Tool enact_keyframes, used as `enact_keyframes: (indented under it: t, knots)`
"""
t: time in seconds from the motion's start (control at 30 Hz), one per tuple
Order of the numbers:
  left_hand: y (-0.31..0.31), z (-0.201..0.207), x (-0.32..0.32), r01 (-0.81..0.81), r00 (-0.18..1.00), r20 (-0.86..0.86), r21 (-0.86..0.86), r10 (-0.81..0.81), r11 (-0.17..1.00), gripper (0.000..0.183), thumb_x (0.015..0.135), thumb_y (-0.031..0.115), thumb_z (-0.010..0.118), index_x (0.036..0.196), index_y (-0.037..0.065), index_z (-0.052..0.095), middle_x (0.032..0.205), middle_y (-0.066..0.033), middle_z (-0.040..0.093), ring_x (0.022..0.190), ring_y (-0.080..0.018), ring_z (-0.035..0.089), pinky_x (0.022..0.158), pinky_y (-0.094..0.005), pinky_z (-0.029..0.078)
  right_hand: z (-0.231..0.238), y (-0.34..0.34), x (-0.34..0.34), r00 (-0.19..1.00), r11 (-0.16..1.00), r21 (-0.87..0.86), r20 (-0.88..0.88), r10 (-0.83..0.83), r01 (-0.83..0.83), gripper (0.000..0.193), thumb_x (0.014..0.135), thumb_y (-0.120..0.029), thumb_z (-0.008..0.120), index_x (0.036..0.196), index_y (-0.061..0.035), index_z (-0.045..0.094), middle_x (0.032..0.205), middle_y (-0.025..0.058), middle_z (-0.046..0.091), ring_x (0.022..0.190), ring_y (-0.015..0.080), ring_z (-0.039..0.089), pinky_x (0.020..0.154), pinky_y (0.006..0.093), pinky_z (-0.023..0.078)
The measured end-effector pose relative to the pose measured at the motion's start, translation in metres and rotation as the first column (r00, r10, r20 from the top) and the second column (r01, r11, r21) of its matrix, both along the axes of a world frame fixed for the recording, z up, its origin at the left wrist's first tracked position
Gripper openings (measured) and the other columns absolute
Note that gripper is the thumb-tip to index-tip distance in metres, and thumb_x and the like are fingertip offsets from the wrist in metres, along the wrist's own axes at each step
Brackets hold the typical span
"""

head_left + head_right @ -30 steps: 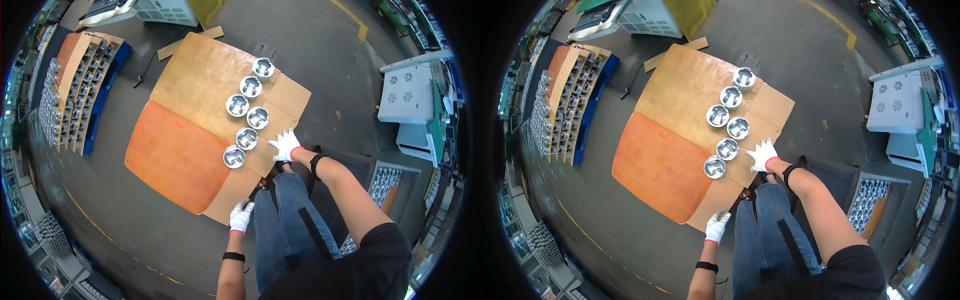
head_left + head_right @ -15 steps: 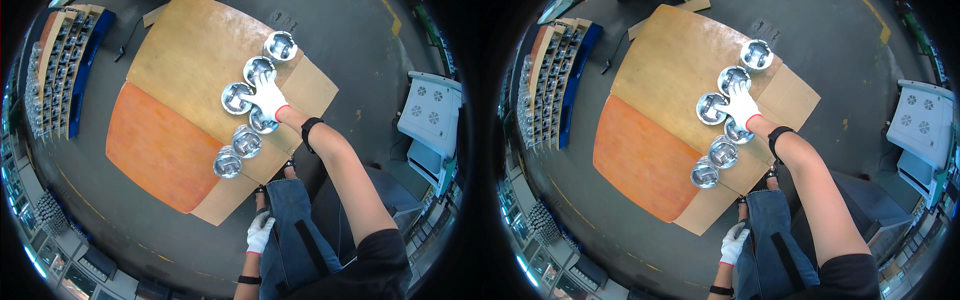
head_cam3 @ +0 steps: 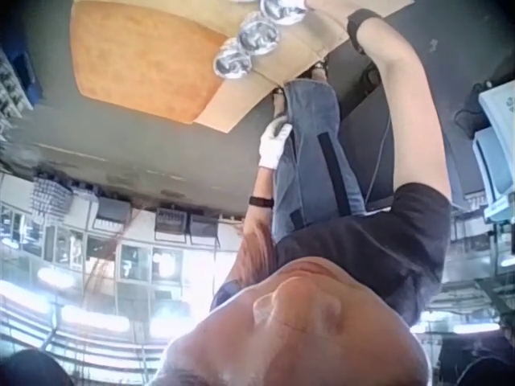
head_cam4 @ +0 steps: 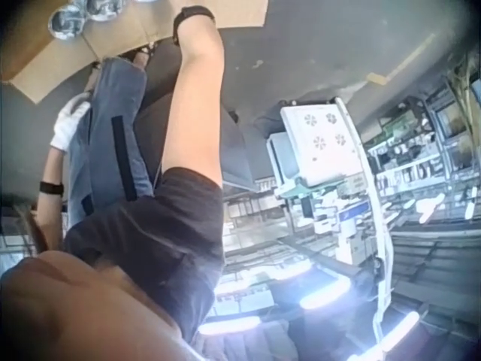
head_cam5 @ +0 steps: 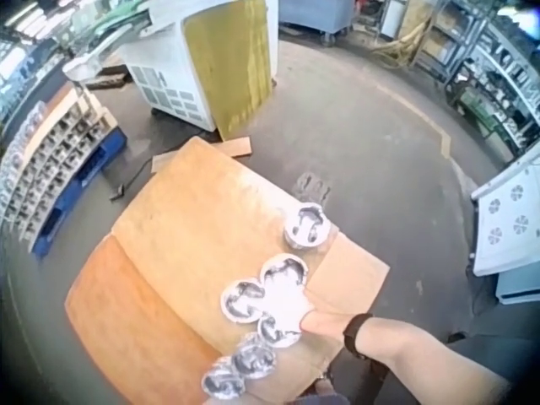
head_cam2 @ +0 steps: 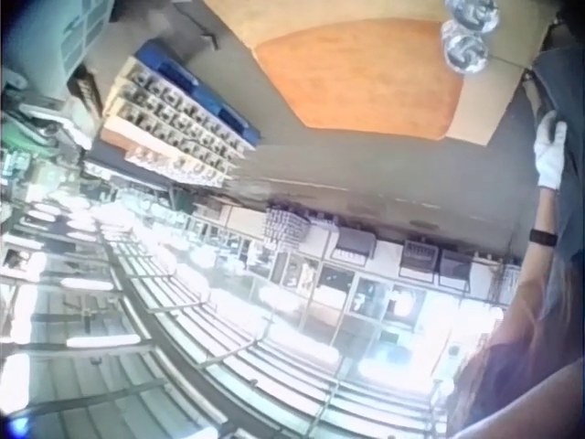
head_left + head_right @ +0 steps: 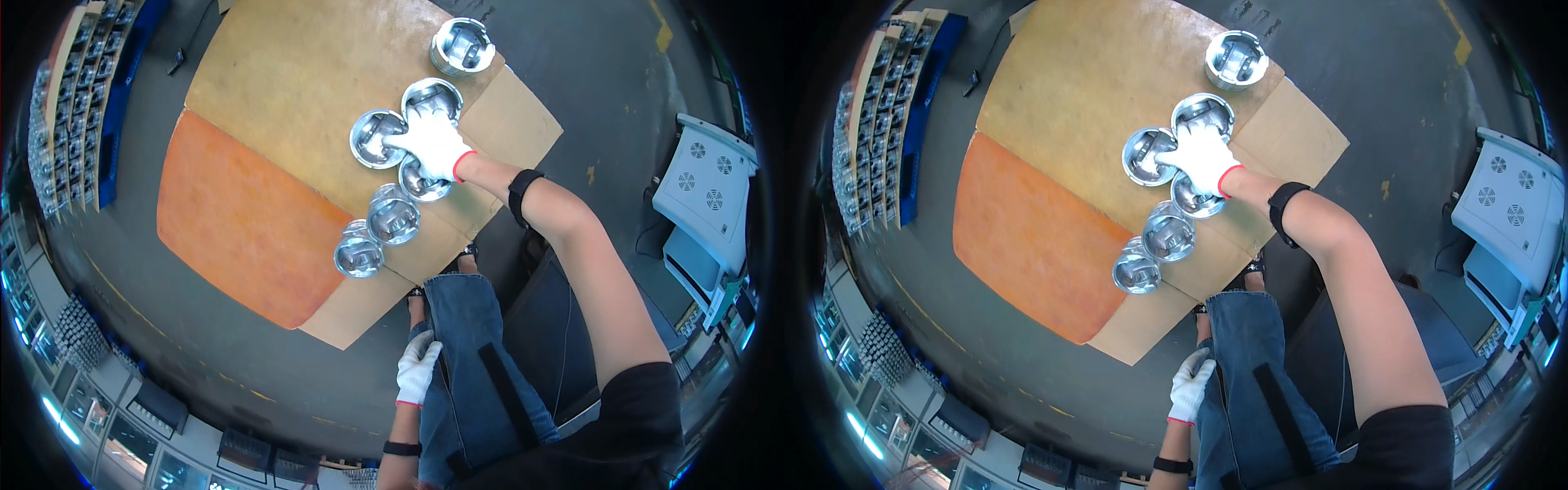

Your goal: Moving pistons between workstations and scanning them with a laser measurement device.

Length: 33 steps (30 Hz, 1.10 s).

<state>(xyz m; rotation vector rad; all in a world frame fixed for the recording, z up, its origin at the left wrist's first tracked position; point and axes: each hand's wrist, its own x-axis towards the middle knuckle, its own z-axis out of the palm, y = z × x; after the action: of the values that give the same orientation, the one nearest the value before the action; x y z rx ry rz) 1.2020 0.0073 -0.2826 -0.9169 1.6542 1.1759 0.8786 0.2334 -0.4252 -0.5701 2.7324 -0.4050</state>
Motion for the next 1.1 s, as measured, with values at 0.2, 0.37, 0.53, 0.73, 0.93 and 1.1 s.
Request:
enact_keyframes:
  t: [0.2, 0.37, 0.53, 0.73, 0.93, 1.1]
  knots:
    - [0.012, -0.025, -0.023, 0.429, 0.862, -0.183, -0.234, -0.473, 0.872, 0.048, 0.083, 0.034, 0.07, 0.119, 0.005, 0.061, 0.122, -0.0154, 0.062, 0.11, -0.0321, 0.061, 0.095, -0.0375, 0.047, -0.024, -0.002, -0.001, 0.949, 0.939, -0.203, 0.211, -0.234, 0.277, 0.046, 0.091, -0.036, 0.052, 0.114, 0.0035, 0.057, 0.113, 0.0261, 0.056, 0.109, 0.0396, 0.052, 0.093, 0.0483, 0.041]
    - [0.046, -0.062, -0.099, 0.613, 0.527, -0.256, -0.547, -0.811, 0.571, 0.061, 0.077, 0.034, 0.073, 0.126, 0.006, 0.053, 0.136, -0.0178, 0.05, 0.103, -0.0373, 0.06, 0.089, -0.0432, 0.049, 0.01, 0.003, 0.013, 0.784, 0.785, -0.229, 0.428, -0.45, 0.575, 0.041, 0.088, -0.036, 0.056, 0.101, 0.0025, 0.062, 0.095, 0.0234, 0.063, 0.091, 0.0361, 0.061, 0.08, 0.0449, 0.047]
    - [0.055, -0.105, -0.174, 0.708, 0.289, -0.184, -0.62, -0.939, 0.339, 0.069, 0.076, 0.037, 0.072, 0.131, 0.004, 0.048, 0.129, -0.0164, 0.053, 0.093, -0.0324, 0.063, 0.078, -0.0426, 0.051, 0.033, 0.039, 0.084, 0.687, 0.745, -0.107, 0.49, -0.537, 0.659, 0.031, 0.089, -0.031, 0.057, 0.1, -0.0029, 0.065, 0.089, 0.0193, 0.063, 0.083, 0.0326, 0.061, 0.075, 0.0438, 0.048]
    - [0.064, -0.136, -0.207, 0.875, 0.206, 0.036, -0.454, -0.978, 0.167, 0.056, 0.081, 0.043, 0.064, 0.12, 0.003, 0.058, 0.1, -0.0165, 0.068, 0.091, -0.0316, 0.067, 0.079, -0.042, 0.053, 0.045, 0.058, 0.196, 0.813, 0.816, 0.1, 0.078, -0.577, 0.569, 0.038, 0.065, -0.01, 0.068, 0.102, -0.0153, 0.066, 0.087, 0.0173, 0.063, 0.084, 0.0357, 0.06, 0.071, 0.0446, 0.047]
    - [0.07, -0.057, -0.218, 0.793, 0.395, -0.203, -0.417, -0.896, 0.444, 0.054, 0.084, 0.046, 0.059, 0.12, 0.006, 0.06, 0.106, -0.0223, 0.067, 0.098, -0.036, 0.064, 0.084, -0.043, 0.05, 0.093, 0.027, 0.274, 0.491, 0.521, 0.152, 0.193, -0.849, 0.84, 0.048, 0.066, -0.008, 0.069, 0.113, -0.0128, 0.062, 0.095, 0.0218, 0.062, 0.091, 0.0402, 0.059, 0.079, 0.0466, 0.048]
    - [0.046, 0.043, -0.174, 0.541, 0.652, -0.531, -0.175, -0.542, 0.822, 0.048, 0.09, 0.045, 0.056, 0.108, 0.0, 0.065, 0.1, -0.0219, 0.067, 0.093, -0.0364, 0.064, 0.082, -0.0409, 0.048, 0.16, -0.007, 0.322, 0.355, 0.38, 0.099, 0.206, -0.912, 0.919, 0.052, 0.065, -0.008, 0.07, 0.116, -0.011, 0.059, 0.097, 0.0227, 0.06, 0.093, 0.0407, 0.057, 0.082, 0.047, 0.047]
